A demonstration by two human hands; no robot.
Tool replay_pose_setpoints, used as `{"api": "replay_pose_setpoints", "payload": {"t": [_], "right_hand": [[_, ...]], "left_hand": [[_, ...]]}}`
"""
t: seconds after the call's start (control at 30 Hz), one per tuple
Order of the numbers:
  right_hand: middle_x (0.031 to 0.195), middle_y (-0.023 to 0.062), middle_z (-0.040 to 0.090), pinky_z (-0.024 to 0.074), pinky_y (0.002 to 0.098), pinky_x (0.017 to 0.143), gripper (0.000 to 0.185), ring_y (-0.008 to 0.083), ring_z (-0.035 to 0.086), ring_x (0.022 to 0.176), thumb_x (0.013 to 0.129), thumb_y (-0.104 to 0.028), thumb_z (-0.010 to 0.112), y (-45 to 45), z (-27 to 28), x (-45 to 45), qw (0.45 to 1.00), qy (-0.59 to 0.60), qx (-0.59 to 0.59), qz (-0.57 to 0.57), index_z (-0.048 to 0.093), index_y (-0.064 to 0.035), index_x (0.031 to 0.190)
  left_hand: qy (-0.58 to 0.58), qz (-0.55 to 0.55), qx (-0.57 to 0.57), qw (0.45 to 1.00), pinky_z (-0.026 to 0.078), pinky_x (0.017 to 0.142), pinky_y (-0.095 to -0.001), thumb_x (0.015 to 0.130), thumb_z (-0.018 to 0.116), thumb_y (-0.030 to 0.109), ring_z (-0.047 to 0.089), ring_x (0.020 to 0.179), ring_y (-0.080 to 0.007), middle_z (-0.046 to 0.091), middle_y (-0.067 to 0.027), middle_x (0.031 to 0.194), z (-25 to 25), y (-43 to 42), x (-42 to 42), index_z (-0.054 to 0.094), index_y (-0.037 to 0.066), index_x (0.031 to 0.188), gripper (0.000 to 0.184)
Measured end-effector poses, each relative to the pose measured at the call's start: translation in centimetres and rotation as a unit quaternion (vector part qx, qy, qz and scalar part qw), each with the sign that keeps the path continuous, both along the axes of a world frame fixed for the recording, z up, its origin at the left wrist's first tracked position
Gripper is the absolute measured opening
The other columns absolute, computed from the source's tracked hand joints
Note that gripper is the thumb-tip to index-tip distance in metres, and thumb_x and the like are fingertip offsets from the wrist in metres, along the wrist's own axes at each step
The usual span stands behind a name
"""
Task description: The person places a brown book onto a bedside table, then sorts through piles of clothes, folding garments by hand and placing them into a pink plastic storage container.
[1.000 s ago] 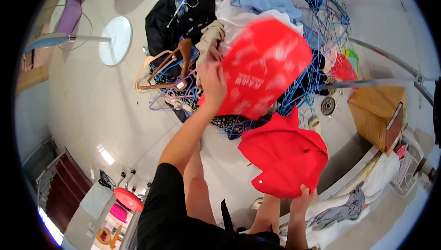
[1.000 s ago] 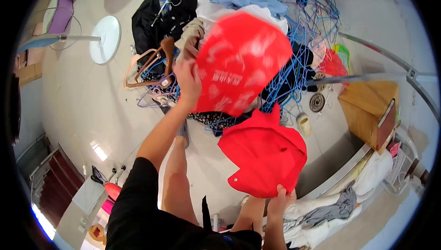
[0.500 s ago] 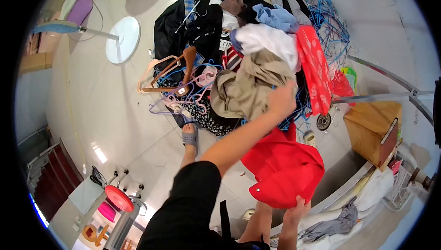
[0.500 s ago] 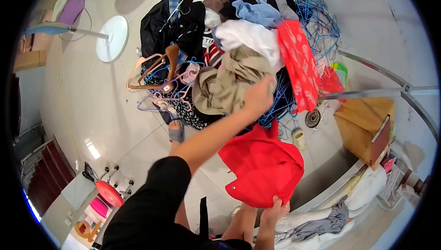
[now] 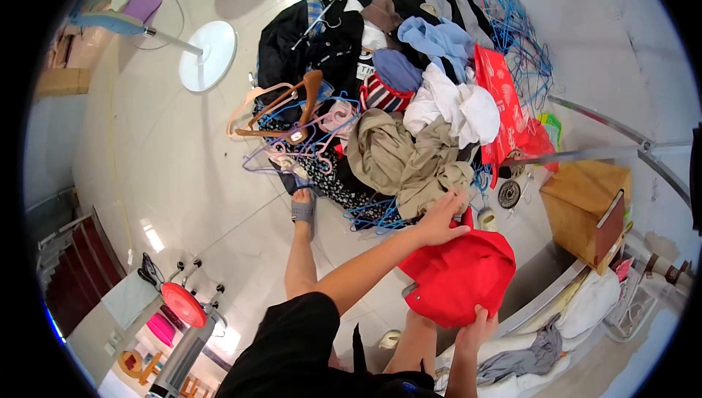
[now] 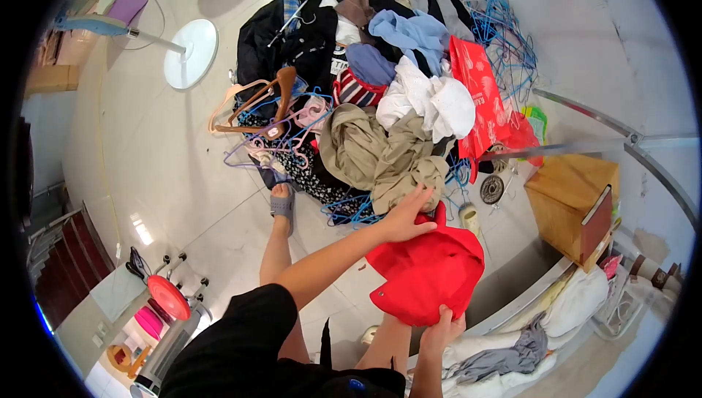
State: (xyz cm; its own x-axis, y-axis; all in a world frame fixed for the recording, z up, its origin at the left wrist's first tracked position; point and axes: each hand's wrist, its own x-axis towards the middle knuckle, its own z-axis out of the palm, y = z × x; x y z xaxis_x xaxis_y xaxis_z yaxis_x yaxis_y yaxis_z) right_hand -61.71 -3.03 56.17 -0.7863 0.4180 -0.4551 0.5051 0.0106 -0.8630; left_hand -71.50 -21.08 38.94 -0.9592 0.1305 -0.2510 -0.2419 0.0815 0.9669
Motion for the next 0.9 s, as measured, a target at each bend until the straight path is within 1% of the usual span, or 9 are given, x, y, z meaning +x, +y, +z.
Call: {"api": "replay_pose_setpoints", "payload": {"t": [0.13,0.3,0.4,0.43,0.47,0.6,0.73,0.8,0.9], "right_hand": [[0.101,0.0093,0.066,0.0496,0.0301,0.083,0.03,0.018,0.062,0.089,0.078,0.007,0.054,-2.7,1.6,-0.3,0.995,0.016,0.011,0.094,0.063,0.0069,0.107],[0.086,0.0039,0.068,0.0512,0.0287,0.073,0.02,0.0134,0.063,0.076,0.077,-0.006,0.069,-11.6,9.1,0.8,0.927,-0.026,0.09,0.363,0.068,0.0043,0.094],[0.065,0.0061,0.064,0.0478,0.0303,0.058,0.012,0.0135,0.061,0.062,0.073,-0.009,0.074,-19.1,15.5,2.6,0.821,-0.004,0.171,0.545,0.064,-0.003,0.071],[0.062,0.01,0.058,0.0456,0.0339,0.055,0.021,0.0209,0.058,0.058,0.072,-0.013,0.076,-21.9,17.3,3.2,0.771,0.069,0.186,0.605,0.058,-0.0038,0.067],[0.058,0.0139,0.052,0.0433,0.0375,0.052,0.03,0.0282,0.056,0.055,0.071,-0.017,0.079,-24.9,18.9,3.8,0.712,0.14,0.201,0.658,0.052,-0.0046,0.063],[0.06,0.0148,0.052,0.0429,0.0409,0.053,0.035,0.0323,0.056,0.059,0.074,-0.024,0.079,-32.9,24.4,6.3,0.687,0.156,0.159,0.691,0.051,-0.006,0.064],[0.055,0.0104,0.05,0.0419,0.0344,0.053,0.033,0.0262,0.052,0.052,0.08,-0.022,0.075,-33.4,23.9,8.1,0.751,0.121,0.12,0.638,0.054,-0.0028,0.063],[0.062,0.0034,0.054,0.0453,0.0294,0.06,0.025,0.0162,0.054,0.06,0.084,-0.019,0.073,-33.5,23.8,9.4,0.881,0.029,0.005,0.472,0.058,-0.0017,0.074],[0.093,0.0074,0.064,0.0485,0.0304,0.081,0.03,0.015,0.061,0.091,0.085,-0.02,0.073,-30.7,18.5,10.7,0.941,-0.002,-0.03,0.336,0.06,-0.0011,0.104]], "left_hand": [[0.005,-0.039,0.172,0.984,0.011,0.119,-0.0407,0.072,0.08,0.046,0.005,0.149,-0.0301,0.004,-0.0207,0.16,6.7,-5.4,6.4,0.003,0.006,0.154,0.12],[0.008,0.014,0.218,0.976,0.015,0.118,-0.0399,0.06,0.087,0.046,0.004,0.149,-0.03,0.003,-0.0188,0.16,17.5,-10.6,15.6,-0.002,0.006,0.154,0.135],[-0.203,0.203,0.577,0.765,0.03,0.113,-0.0379,0.075,0.079,0.045,0.034,0.139,-0.0248,0.031,-0.0098,0.154,19.9,-14.4,19.8,0.01,0.008,0.154,0.111],[-0.232,0.241,0.584,0.74,0.034,0.112,-0.0408,0.073,0.079,0.051,0.039,0.135,-0.0238,0.035,-0.0069,0.15,24.0,-18.1,19.4,0.019,0.01,0.151,0.107],[-0.252,0.247,0.597,0.72,0.035,0.111,-0.0412,0.084,0.073,0.037,0.037,0.137,-0.0242,0.036,-0.007,0.15,25.4,-20.4,20.3,0.023,0.01,0.151,0.088],[-0.218,0.319,0.468,0.794,0.048,0.097,-0.0388,0.086,0.066,0.011,0.057,0.114,-0.0236,0.057,-0.0096,0.127,30.7,-28.4,21.4,0.047,0.006,0.134,0.051],[-0.186,0.425,0.398,0.792,0.054,0.085,-0.0367,0.084,0.065,0.002,0.065,0.095,-0.0215,0.065,-0.0083,0.107,30.9,-30.4,24.1,0.059,0.003,0.116,0.032],[-0.197,0.414,0.374,0.806,0.05,0.088,-0.0328,0.083,0.065,0.0,0.061,0.099,-0.0168,0.064,-0.0055,0.11,31.4,-30.8,25.0,0.059,0.003,0.121,0.039],[-0.19,0.383,0.326,0.843,0.05,0.087,-0.0322,0.085,0.066,0.002,0.061,0.097,-0.0156,0.065,-0.0036,0.106,34.0,-30.2,24.8,0.061,0.003,0.114,0.03]]}}
